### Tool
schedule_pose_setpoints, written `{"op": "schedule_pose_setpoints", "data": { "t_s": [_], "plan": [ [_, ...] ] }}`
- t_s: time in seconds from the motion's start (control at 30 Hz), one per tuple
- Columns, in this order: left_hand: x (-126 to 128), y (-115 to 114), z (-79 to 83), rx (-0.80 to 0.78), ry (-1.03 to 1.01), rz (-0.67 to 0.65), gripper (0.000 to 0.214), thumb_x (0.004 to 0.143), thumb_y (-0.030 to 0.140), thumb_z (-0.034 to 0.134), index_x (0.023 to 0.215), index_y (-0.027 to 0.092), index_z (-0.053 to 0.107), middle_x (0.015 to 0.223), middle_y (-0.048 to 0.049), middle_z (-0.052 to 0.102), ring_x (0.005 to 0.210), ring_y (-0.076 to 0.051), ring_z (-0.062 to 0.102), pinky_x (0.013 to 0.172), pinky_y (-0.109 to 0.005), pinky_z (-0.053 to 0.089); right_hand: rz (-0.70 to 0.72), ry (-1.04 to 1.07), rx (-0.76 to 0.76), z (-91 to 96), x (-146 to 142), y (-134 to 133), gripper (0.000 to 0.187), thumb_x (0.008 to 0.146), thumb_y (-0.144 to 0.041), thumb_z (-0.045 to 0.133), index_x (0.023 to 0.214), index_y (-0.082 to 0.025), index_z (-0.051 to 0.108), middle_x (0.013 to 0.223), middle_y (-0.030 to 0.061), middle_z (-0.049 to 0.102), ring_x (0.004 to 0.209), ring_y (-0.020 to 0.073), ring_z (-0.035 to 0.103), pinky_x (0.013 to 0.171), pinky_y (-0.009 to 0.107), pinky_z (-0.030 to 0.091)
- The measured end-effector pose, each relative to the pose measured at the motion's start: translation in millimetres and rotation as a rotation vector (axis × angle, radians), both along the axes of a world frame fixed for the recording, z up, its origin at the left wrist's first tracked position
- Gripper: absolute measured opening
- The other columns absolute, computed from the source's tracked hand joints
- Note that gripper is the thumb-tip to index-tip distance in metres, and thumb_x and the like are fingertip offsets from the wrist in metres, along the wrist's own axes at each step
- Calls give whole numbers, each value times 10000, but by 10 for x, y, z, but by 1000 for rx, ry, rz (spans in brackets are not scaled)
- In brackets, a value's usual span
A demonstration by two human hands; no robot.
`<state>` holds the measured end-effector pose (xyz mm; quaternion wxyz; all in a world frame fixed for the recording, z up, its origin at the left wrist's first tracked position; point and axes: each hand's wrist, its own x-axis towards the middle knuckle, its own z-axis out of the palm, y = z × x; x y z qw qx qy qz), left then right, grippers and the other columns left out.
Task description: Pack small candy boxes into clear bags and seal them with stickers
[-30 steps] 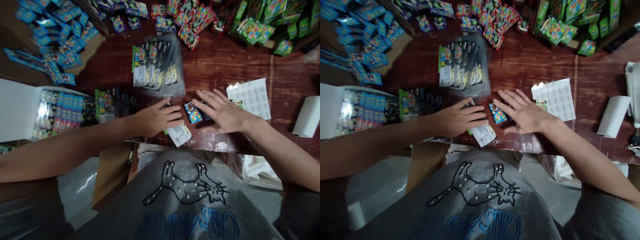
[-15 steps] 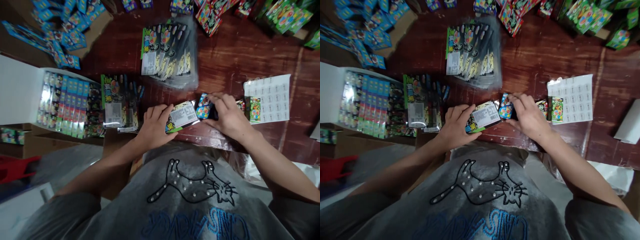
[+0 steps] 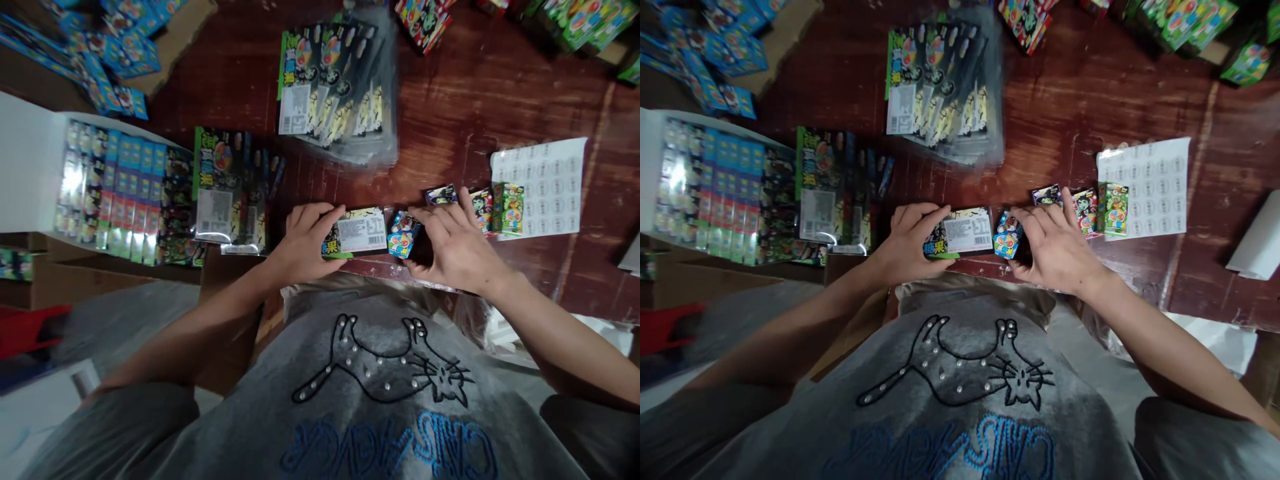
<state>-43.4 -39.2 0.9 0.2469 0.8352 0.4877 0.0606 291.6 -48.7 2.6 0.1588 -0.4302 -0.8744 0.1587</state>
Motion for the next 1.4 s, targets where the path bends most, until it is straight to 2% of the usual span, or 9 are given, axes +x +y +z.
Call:
{"op": "schedule_pose_setpoints", "data": {
  "t_s": [0.17,0.33,0.47,0.6,0.87,1.0,1.1,1.2,1.4],
  "plan": [
    [70,20,-4,-54,13,-122,960,794,393,842,1646,209,439,1525,-170,507,1363,-401,470,1177,-570,399,253,82,-122,-86,-42,13,944,1003,-396,658,1763,-144,158,1633,221,567,1446,390,611,1339,752,255],
    [103,32,-20,-44,65,-121,970,807,444,843,1651,199,433,1517,-188,514,1329,-415,477,1145,-595,393,218,56,-90,-19,273,230,1107,1010,-637,637,1781,-202,-28,1841,230,124,1704,429,198,1322,767,235],
    [126,45,-6,-42,69,-129,953,815,435,836,1646,196,435,1510,-190,522,1333,-415,479,1128,-590,390,197,-154,-60,108,651,502,860,990,-582,660,1716,-219,375,1715,196,481,1640,497,320,1265,875,-42],
    [165,46,-11,-45,62,-96,946,818,428,830,1643,190,432,1516,-192,515,1344,-414,473,1133,-591,384,310,-71,-122,46,546,563,709,930,-528,745,1573,-268,597,1461,112,727,1452,409,568,1311,825,-3],
    [169,55,-65,-66,3,-82,1009,821,438,833,1679,185,367,1553,-188,470,1388,-411,445,1193,-583,367,287,179,-167,-276,6,437,830,912,-680,755,1573,-211,575,1584,184,602,1494,402,552,1346,761,195],
    [147,48,-87,-38,-4,-78,992,843,442,815,1689,210,353,1541,-178,478,1372,-410,463,1189,-597,372,220,236,-215,-292,-119,167,1064,942,-712,681,1739,-152,252,1699,275,436,1624,405,405,1342,719,274],
    [138,57,-90,-22,8,-97,982,857,455,807,1696,235,346,1529,-169,489,1352,-406,476,1172,-594,386,253,108,-229,-112,153,92,1284,911,-817,630,1768,-221,-117,1832,259,152,1704,434,199,1337,777,170],
    [135,87,-76,-31,18,-126,997,848,462,818,1701,238,351,1524,-168,493,1351,-408,479,1171,-585,388,124,-164,-193,141,786,228,1244,888,-886,586,1770,-326,-89,1867,159,-2,1705,506,63,1278,875,-2],
    [166,126,-57,-37,60,-129,976,833,463,819,1676,192,407,1505,-197,514,1316,-413,495,1136,-585,417,168,-280,-177,150,1495,604,1011,951,-906,417,1724,-256,362,1727,156,479,1534,477,479,1289,810,217]
  ]
}}
